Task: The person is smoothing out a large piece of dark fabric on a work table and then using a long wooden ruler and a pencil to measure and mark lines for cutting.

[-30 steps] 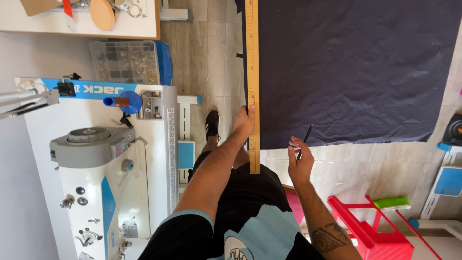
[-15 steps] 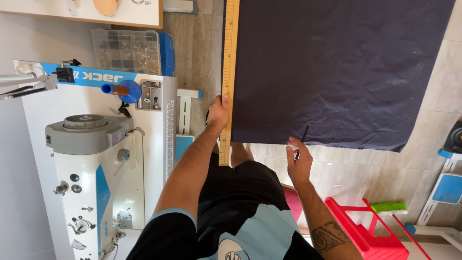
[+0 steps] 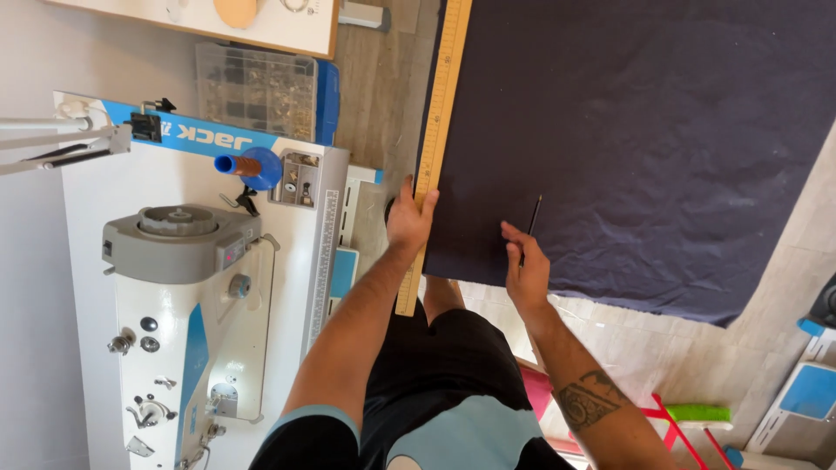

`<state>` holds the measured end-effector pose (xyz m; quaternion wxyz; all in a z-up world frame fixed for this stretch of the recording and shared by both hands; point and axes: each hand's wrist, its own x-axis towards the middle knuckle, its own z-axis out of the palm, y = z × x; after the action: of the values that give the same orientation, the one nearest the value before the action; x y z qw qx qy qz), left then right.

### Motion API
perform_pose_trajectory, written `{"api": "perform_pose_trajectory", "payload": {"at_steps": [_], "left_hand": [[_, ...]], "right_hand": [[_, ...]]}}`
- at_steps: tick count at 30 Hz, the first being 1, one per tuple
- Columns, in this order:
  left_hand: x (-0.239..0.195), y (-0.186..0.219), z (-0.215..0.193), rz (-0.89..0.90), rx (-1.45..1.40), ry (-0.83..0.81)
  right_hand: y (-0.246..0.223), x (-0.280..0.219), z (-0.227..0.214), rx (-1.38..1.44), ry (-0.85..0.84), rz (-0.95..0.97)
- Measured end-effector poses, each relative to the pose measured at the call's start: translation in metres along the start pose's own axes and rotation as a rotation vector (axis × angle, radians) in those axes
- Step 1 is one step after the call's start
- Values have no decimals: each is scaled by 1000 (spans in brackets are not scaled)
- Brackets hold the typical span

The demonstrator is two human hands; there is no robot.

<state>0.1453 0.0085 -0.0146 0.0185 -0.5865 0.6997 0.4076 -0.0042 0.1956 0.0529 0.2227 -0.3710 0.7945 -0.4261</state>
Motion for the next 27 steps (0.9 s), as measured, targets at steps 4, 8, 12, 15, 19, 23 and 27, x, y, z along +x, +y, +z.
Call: {"api": "perform_pose_trajectory", "payload": {"at_steps": [4,8,12,15,19,23,27], "left_hand": [[-17,45,-41,18,-96,-110],[-2,21,-16,26,-73,-150],[-3,30,-19,-22,-152,-139],[1,22,-15,7,-180,-128],[0,11,-5,39,-161,-105],[4,10,0,20,-107,-110],[6,11,-1,25,-96,-117]], "right_hand": [[-12,121,40,-64,86,-228],[12,250,97,-175,206,-424],[-6,308,134,-146,161,-259],[-10,317,148,-326,154,-181],[-16,313,147,-353,95,-169],[-17,318,144,-346,104,-173],[-16,319,144,-341,109,-178]]}}
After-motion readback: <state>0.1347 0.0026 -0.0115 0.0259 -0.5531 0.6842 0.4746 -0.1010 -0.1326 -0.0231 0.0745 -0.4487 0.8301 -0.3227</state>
